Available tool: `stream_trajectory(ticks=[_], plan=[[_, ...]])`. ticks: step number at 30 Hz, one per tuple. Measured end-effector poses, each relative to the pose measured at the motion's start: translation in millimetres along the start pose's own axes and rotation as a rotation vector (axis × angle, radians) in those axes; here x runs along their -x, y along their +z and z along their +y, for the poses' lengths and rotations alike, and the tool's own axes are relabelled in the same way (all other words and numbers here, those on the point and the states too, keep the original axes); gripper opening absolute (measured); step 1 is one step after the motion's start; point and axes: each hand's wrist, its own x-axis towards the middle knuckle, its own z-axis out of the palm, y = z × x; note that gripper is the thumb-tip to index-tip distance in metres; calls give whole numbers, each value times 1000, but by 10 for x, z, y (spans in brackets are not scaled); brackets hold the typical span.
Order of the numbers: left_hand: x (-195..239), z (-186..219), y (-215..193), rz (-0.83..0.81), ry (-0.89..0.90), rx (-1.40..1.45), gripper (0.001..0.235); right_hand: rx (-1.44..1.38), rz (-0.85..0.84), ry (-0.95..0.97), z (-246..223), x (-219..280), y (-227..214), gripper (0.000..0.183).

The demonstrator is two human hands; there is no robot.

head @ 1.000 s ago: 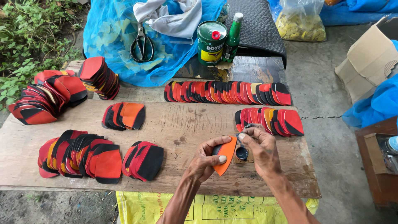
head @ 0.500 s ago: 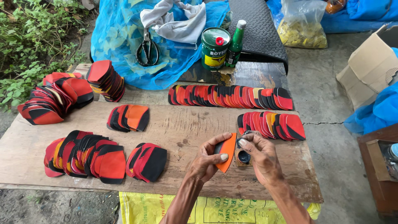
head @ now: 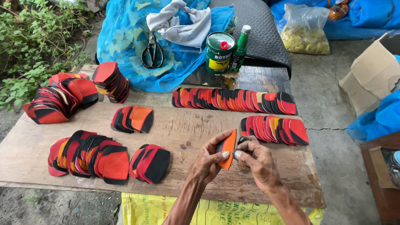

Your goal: The person applies glue to the edges of red and black shoe sole parts using a small brush. They pick up each piece from a stack, apply the adhesive, and place it back down on the wooden table.

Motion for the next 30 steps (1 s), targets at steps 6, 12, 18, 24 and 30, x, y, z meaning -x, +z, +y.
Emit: stream_trajectory(ticks=[6, 12, 18, 24, 30], plan=[[1, 20, 23, -21, 14, -15, 84, -68, 88, 46, 3, -62, -10, 10], [-18, 40, 109, -28, 65, 2, 91, 26, 35, -39, -20, -28, 28, 8], [-44, 55, 175, -9, 77, 34, 94, 100, 14, -88, 25, -2, 7, 11], [-53, 69, 182, -9, 79, 99, 92, 123, 23, -61, -5, 11, 20, 13], [-46, 44, 141, -21, 77, 114, 92, 136, 34, -120, -42, 11, 65, 13]])
